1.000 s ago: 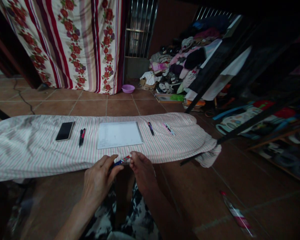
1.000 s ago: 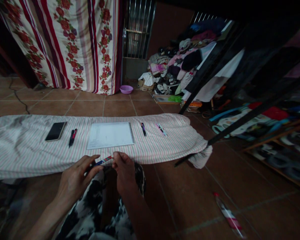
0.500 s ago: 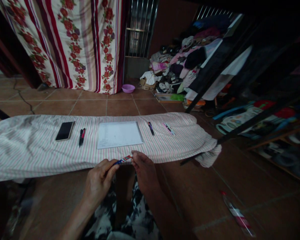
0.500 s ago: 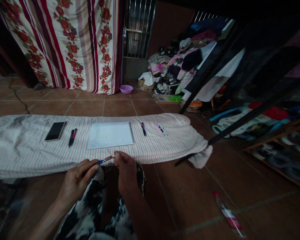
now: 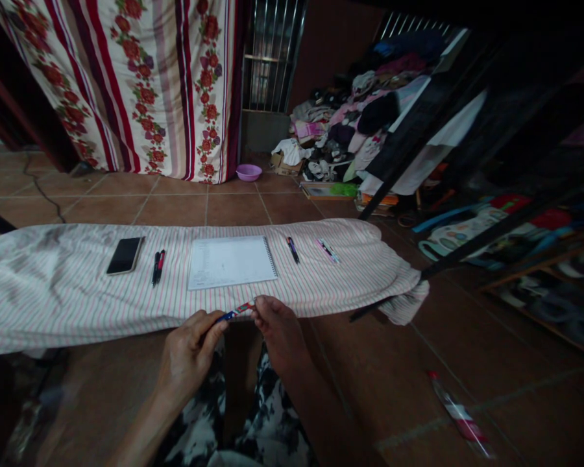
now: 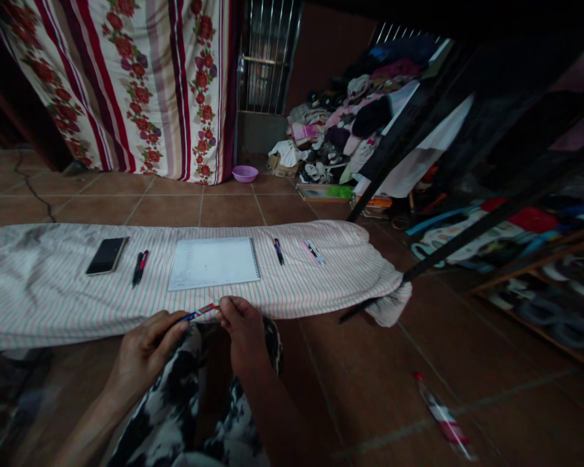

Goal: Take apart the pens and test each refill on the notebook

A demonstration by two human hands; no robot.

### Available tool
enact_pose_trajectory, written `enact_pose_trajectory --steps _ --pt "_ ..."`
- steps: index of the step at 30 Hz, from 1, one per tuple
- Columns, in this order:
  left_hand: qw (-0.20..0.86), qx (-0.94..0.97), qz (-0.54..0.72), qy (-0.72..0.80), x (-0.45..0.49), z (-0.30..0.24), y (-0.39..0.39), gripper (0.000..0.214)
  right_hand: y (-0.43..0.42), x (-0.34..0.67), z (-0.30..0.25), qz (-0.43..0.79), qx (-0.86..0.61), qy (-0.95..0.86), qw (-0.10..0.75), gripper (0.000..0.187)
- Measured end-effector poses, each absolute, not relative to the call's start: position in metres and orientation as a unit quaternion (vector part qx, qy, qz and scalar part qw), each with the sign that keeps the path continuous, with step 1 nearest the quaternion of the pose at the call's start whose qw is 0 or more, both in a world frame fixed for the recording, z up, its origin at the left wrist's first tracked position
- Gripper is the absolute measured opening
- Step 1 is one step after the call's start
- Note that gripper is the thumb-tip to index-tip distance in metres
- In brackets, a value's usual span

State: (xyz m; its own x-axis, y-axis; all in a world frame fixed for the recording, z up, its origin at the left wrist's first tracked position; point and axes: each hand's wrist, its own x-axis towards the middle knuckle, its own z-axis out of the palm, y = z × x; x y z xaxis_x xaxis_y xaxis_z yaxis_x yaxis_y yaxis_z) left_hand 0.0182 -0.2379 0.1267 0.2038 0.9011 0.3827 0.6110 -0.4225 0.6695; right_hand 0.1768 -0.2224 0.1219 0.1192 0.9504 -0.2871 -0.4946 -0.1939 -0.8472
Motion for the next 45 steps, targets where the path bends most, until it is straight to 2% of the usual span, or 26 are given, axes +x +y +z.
enact_pose_trajectory --steps 4,11,18,23,30,36,45 --pt "0.188 0.749 0.388 0.503 0.0185 0.1234 -0.2374 0.024 -0.2228 0.1779 0.1179 0.591 -0.468 -0.255 0.605 0.024" --pt "0.162 0.760 0.390 0.494 0.0172 0.1209 -0.2387 0.022 -0.2243 0.1763 0.1186 0.647 -0.426 -0.214 0.595 0.030" --pt "0.106 0.781 0.403 0.466 0.0165 0.1207 -0.2386 0.021 -0.2227 0.1765 0.1194 0.634 -0.490 -0.243 0.547 0.028" --pt "0.081 0.791 0.398 0.458 0.0177 0.1221 -0.2395 0.022 -0.2228 0.1771 0.1198 0.631 -0.486 -0.249 0.551 0.028" --pt "0.104 0.790 0.394 0.459 0.0174 0.1205 -0.2410 0.021 -0.2238 0.1785 0.1199 0.595 -0.479 -0.297 0.573 0.026" --pt "0.109 0.779 0.406 0.464 0.0166 0.1175 -0.2395 0.020 -0.2251 0.1759 0.1253 0.633 -0.436 -0.243 0.592 0.026" --pt "0.098 0.785 0.393 0.468 0.0168 0.1205 -0.2411 0.022 -0.2233 0.1802 0.1178 0.627 -0.485 -0.281 0.541 0.029"
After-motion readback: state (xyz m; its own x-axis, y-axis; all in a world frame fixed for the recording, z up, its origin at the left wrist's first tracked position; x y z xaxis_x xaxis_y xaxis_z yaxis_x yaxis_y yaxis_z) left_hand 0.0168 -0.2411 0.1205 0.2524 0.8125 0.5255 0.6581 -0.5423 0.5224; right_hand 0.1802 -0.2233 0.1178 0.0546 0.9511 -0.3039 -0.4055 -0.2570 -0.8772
